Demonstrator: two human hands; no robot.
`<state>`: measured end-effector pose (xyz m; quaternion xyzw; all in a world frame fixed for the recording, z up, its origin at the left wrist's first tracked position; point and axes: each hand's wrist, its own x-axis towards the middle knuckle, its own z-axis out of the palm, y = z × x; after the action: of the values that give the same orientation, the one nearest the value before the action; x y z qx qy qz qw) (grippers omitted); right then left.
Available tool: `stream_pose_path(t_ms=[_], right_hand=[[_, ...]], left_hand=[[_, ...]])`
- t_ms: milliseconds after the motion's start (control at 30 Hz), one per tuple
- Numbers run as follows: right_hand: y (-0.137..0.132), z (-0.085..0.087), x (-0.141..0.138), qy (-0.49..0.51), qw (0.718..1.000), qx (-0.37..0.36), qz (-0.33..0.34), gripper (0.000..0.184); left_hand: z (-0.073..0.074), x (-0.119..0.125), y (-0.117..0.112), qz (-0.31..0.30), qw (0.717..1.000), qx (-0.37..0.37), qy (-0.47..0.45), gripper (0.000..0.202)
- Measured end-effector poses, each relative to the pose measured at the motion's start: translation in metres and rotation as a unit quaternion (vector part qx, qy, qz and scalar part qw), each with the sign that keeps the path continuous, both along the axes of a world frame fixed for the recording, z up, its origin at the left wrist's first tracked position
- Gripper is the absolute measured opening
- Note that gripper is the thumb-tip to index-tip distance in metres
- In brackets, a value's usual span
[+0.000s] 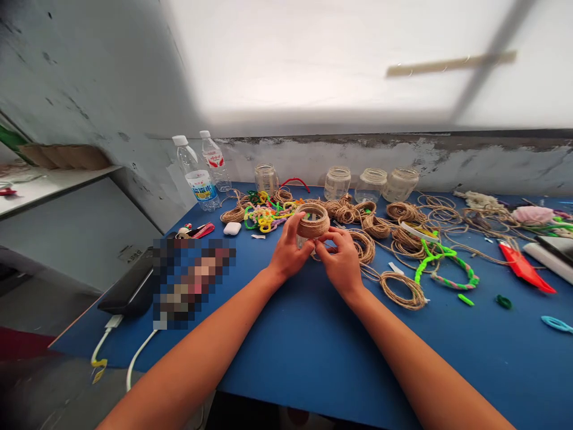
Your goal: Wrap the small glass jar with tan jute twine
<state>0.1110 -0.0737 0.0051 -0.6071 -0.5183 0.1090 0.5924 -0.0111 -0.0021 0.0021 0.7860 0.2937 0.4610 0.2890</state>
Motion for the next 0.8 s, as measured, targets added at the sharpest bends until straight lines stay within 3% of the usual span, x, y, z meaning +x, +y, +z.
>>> stream_pose_path(t_ms=[800], right_hand=[[-0.0006, 0.0003, -0.0005, 0.010, 1.000, 0.008, -0.013, 0.033]], left_hand=[[-0.0012, -0.0002, 0.0012, -0.015, 1.000, -0.006, -0.021, 0.063]])
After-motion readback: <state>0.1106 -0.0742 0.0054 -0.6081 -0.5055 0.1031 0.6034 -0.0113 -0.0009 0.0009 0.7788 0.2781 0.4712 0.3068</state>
